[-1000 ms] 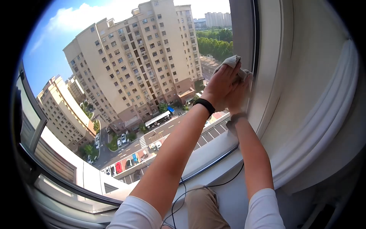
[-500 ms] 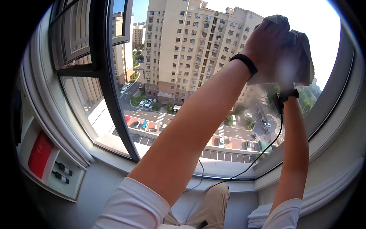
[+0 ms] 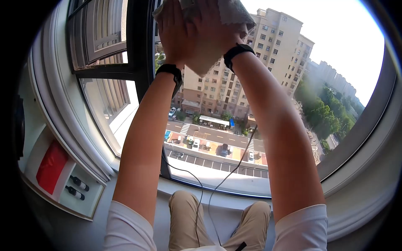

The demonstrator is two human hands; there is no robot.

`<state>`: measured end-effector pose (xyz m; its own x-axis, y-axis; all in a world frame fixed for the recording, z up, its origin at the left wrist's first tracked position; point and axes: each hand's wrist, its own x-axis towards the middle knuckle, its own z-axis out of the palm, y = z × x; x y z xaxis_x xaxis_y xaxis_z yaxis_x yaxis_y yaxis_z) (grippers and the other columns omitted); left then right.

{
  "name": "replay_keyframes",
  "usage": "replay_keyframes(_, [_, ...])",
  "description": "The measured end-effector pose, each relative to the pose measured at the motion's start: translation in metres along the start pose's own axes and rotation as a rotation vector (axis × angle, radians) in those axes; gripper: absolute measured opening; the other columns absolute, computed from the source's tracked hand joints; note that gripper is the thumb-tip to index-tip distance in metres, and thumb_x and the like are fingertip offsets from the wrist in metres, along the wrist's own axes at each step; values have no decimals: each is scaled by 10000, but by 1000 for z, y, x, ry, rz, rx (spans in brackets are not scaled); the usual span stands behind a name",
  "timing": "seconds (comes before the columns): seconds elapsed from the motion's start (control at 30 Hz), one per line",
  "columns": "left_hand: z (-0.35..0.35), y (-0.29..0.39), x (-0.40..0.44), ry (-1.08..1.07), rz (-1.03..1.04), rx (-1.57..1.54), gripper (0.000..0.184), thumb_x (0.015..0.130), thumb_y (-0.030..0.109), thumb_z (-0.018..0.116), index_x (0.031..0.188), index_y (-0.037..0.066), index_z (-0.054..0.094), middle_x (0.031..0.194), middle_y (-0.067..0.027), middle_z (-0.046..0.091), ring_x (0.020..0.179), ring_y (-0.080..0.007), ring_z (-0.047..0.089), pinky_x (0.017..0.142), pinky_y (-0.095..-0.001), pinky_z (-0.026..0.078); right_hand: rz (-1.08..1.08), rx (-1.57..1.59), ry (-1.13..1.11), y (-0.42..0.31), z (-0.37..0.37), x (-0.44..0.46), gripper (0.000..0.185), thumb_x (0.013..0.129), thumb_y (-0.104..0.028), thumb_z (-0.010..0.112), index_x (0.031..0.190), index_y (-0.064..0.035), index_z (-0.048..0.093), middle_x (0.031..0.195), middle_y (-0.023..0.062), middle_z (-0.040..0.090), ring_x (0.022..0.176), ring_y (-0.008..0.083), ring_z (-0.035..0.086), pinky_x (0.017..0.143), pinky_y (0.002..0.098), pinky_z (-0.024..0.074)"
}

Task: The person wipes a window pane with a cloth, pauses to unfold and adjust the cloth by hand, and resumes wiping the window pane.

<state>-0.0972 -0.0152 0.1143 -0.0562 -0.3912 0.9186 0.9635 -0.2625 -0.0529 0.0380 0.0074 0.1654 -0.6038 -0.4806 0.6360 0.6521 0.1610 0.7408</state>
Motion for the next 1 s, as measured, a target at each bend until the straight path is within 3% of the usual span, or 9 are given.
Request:
replay_keyframes(0.13, [-44, -16, -48, -151, -78, 26, 641, 1028, 310, 407, 1572, -29, 378, 1615, -268, 400, 1529, -399, 350, 1261, -538, 253, 99, -90, -415, -62, -30, -8, 593, 1012, -383, 549, 1578, -243, 446, 1712, 89, 295, 1523, 257, 351, 1192, 535, 355])
replay_keyframes(0.2, [-65, -23, -82, -180, -35, 53, 656, 1064, 376, 390, 1580, -27, 351, 1615, -270, 391, 1514, -432, 358, 1252, -549, 255, 284, 286, -195, -99, -28, -25, 652, 1010, -399, 559, 1610, -195, 405, 1679, 8, 359, 1454, 243, 420, 1174, 462, 385])
replay_keyframes(0.27, [-93, -16, -111, -324, -55, 63, 717, 1086, 468, 357, 1609, -16, 277, 1623, -276, 349, 1520, -449, 326, 1242, -567, 252, 429, 684, -174, -137, -30, -52, 683, 994, -318, 563, 1637, -320, 335, 1677, -5, 365, 1481, 290, 424, 1200, 464, 387])
replay_keyframes(0.47, [-120, 10, -185, -459, -234, 147, 919, 1031, 613, 421, 1641, -26, 167, 1683, -288, 214, 1576, -432, 190, 1274, -533, 177, 496, 964, -253, -164, -70, -120, 692, 985, -324, 571, 1635, -325, 333, 1614, -6, 447, 1396, 297, 518, 1142, 446, 456])
replay_keyframes(0.63, [-72, 57, -125, -394, -175, 161, 1001, 1013, 660, 404, 1636, -55, 84, 1684, -301, 177, 1578, -443, 164, 1273, -560, 159, 447, 858, -197, -84, -72, -127, 666, 997, -344, 555, 1628, -334, 345, 1595, -13, 469, 1380, 293, 534, 1127, 451, 472])
replay_keyframes(0.73, [-10, 96, -66, -295, -56, 83, 913, 1036, 587, 363, 1620, -84, 158, 1680, -313, 189, 1570, -467, 179, 1269, -577, 154, 487, 648, -156, 11, -90, -124, 650, 1004, -356, 546, 1624, -339, 352, 1583, -17, 482, 1371, 290, 544, 1119, 454, 482])
replay_keyframes(0.87, [71, 174, 25, -256, 193, 39, 843, 997, 473, 429, 1600, -89, 252, 1674, -301, 235, 1571, -449, 214, 1263, -594, 175, 603, 342, -77, 143, -103, -139, 713, 972, -355, 605, 1629, -231, 360, 1561, 10, 510, 1406, 275, 510, 1191, 455, 412])
replay_keyframes(0.93, [105, 216, 59, -228, 341, -21, 844, 973, 445, 503, 1588, -87, 277, 1661, -292, 265, 1561, -443, 237, 1262, -588, 184, 679, 416, 51, 202, -99, -164, 700, 958, -350, 628, 1595, -175, 397, 1504, 59, 538, 1374, 283, 524, 1194, 458, 397])
replay_keyframes(1.0, [131, 253, 60, -272, 178, -293, 832, 955, 402, 574, 1587, -64, 300, 1650, -259, 299, 1545, -422, 272, 1254, -572, 214, 679, 199, 70, 243, -134, -178, 690, 937, -341, 634, 1562, -126, 434, 1405, 96, 572, 1274, 296, 578, 1179, 461, 399])
